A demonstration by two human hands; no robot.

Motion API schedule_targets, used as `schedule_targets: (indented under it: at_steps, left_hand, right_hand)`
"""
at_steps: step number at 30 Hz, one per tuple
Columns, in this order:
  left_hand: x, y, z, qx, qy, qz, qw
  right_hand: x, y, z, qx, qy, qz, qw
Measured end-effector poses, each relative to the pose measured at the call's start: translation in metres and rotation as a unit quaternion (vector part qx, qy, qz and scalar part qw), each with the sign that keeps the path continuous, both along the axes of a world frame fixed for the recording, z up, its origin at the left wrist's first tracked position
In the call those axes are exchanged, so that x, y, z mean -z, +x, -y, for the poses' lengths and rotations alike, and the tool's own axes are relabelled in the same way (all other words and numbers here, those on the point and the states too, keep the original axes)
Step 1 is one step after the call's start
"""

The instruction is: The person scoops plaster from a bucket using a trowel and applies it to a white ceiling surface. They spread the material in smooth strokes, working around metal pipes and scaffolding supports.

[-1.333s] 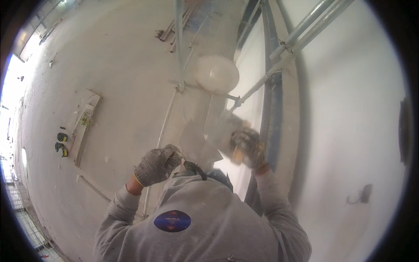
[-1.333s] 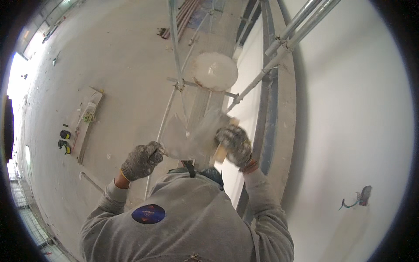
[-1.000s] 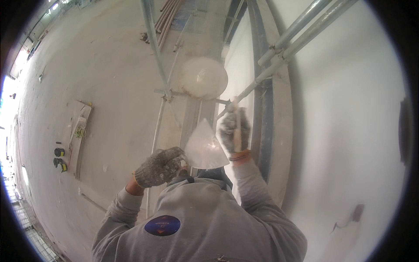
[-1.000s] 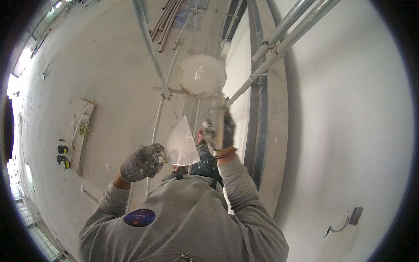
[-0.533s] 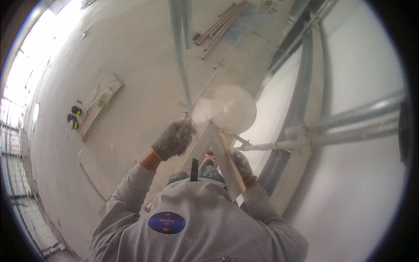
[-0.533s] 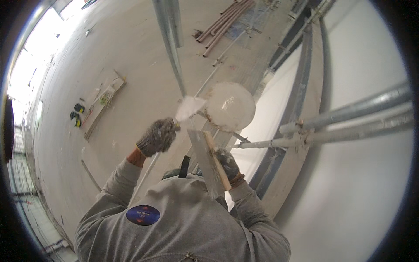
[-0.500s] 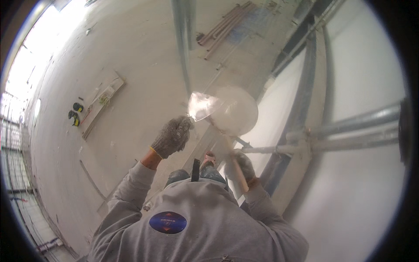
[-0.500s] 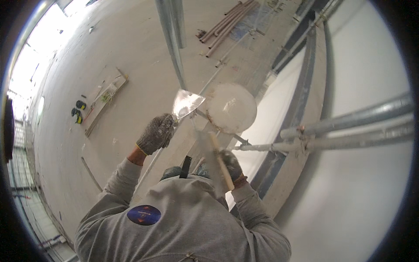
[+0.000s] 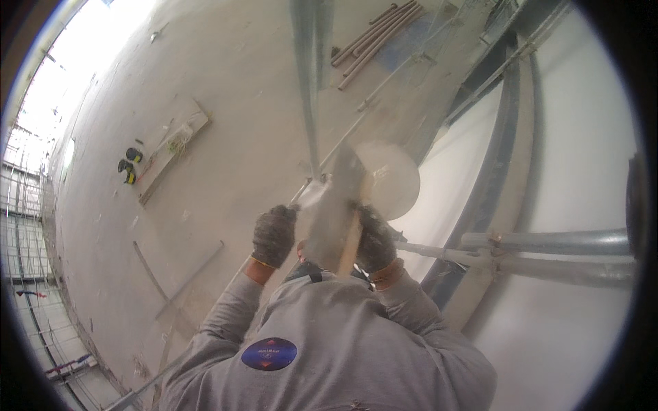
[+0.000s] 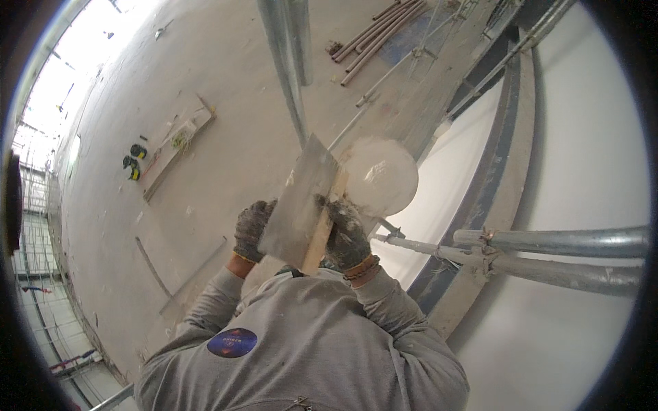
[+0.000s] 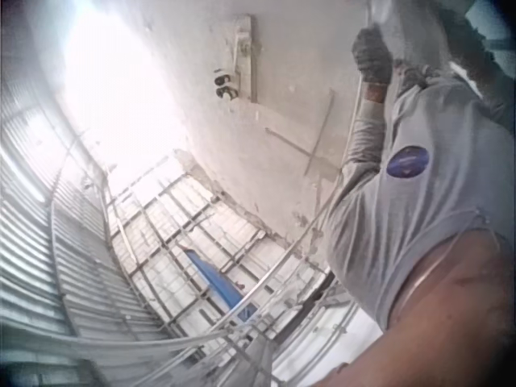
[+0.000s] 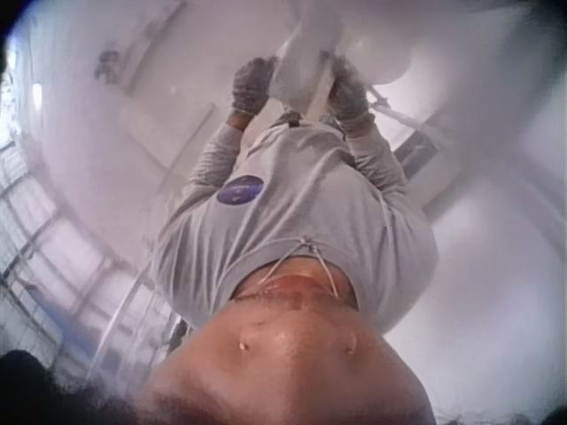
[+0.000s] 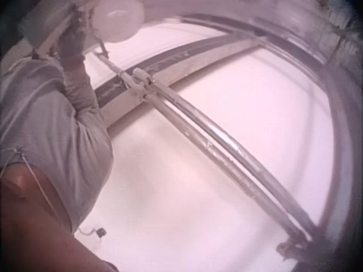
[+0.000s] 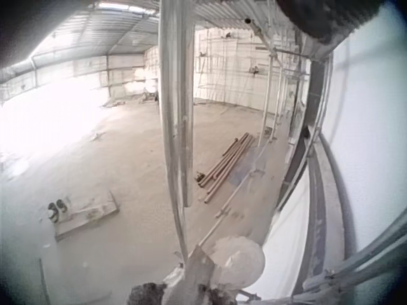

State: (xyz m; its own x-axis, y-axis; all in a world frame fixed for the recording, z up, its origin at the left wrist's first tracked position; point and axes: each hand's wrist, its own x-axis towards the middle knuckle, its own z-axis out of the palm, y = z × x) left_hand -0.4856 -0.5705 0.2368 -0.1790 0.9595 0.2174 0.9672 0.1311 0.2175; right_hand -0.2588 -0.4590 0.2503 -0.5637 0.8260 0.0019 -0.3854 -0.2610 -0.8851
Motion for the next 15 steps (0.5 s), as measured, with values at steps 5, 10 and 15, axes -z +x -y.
schedule_targets:
  at_steps: [5,10,15]
  left_hand:
    - [0.067,-0.061,0.070,-0.128,-0.187,0.027,0.974]
    - [0.104,-0.078,0.098,-0.137,-0.206,0.006,0.969]
    - [0.120,-0.044,0.096,-0.126,-0.224,0.076,0.964]
  right_hand:
    - [0.064,0.021,-0.035,-0.033,-0.216,-0.073,0.973]
    - [0.227,0.040,-0.056,0.150,-0.018,0.550,0.821]
    - [0.325,0.073,-0.045,0.225,-0.230,0.364,0.874]
